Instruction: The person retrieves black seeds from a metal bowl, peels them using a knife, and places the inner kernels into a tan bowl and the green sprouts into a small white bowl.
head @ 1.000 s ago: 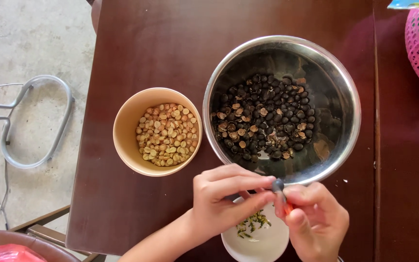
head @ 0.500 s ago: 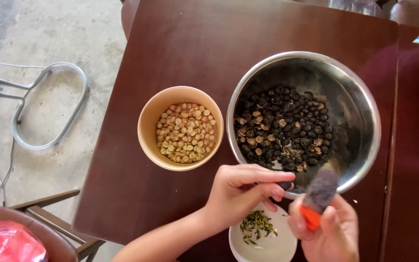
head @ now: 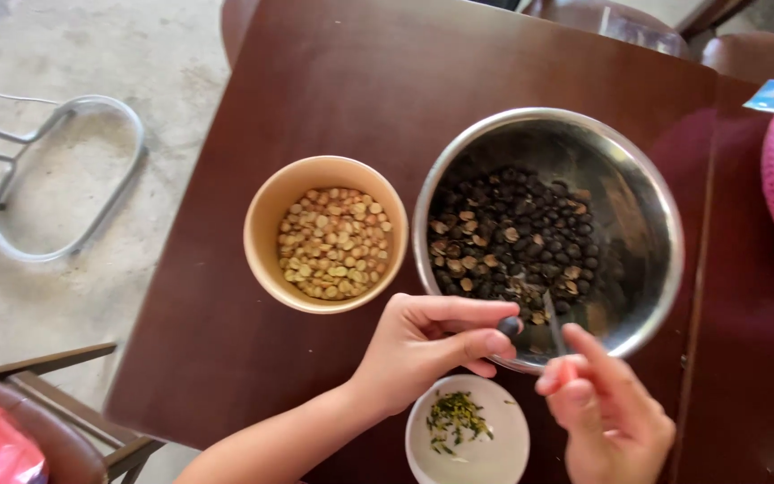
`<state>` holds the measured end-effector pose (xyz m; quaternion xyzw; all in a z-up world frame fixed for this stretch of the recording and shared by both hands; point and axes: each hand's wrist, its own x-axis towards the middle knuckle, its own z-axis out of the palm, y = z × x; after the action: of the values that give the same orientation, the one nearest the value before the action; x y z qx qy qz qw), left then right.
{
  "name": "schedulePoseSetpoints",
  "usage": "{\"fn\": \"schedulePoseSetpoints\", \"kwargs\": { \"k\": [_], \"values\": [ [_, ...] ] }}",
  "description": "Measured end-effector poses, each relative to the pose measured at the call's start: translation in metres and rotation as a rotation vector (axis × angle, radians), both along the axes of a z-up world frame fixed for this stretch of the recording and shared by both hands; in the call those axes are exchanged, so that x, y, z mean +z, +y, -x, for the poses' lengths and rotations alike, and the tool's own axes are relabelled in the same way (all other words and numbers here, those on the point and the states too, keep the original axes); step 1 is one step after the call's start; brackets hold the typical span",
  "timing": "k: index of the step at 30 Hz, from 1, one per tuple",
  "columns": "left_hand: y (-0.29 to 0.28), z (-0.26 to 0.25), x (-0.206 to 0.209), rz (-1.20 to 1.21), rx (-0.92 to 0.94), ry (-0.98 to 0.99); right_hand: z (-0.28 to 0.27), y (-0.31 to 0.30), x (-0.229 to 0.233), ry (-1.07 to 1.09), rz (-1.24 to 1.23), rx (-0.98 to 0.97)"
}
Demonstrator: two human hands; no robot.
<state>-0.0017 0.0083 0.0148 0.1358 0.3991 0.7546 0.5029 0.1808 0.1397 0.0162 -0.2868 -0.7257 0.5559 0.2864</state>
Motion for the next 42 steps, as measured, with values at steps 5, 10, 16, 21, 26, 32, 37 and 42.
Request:
{"fn": "schedulePoseSetpoints", "kwargs": {
  "k": [5, 10, 16, 21, 26, 32, 37, 42],
  "values": [
    [0.000, -0.006, -0.004, -0.055, 0.005, -0.018, 0.004, -0.015, 0.004, -0.071, -0.020, 0.072],
    [-0.003, -0.006, -0.006, -0.151, 0.027, 0.027, 0.007, -0.023, 0.007, -0.088, 0.054, 0.085],
    [-0.005, -0.009, -0.018, -0.128, 0.060, 0.184, 0.006, -0.026, 0.008, -0.013, 0.008, 0.149],
    [-0.005, -0.009, -0.026, -0.162, 0.124, 0.305, 0.002, -0.022, 0.007, -0.082, -0.093, 0.153],
    [-0.006, -0.008, -0.024, -0.149, 0.195, 0.483, 0.009, -0.026, 0.012, 0.001, -0.065, 0.183],
    [-0.006, -0.011, -0.012, -0.125, 0.399, 0.900, 0.014, -0.033, 0.014, 0.034, -0.091, 0.161],
    [-0.008, -0.005, -0.004, -0.162, 0.480, 1.124, 0.019, -0.041, 0.016, -0.013, -0.162, 0.085],
    [-0.008, 0.002, -0.005, -0.226, 0.464, 1.251, 0.015, -0.046, 0.009, -0.038, -0.123, 0.019]
  ]
}}
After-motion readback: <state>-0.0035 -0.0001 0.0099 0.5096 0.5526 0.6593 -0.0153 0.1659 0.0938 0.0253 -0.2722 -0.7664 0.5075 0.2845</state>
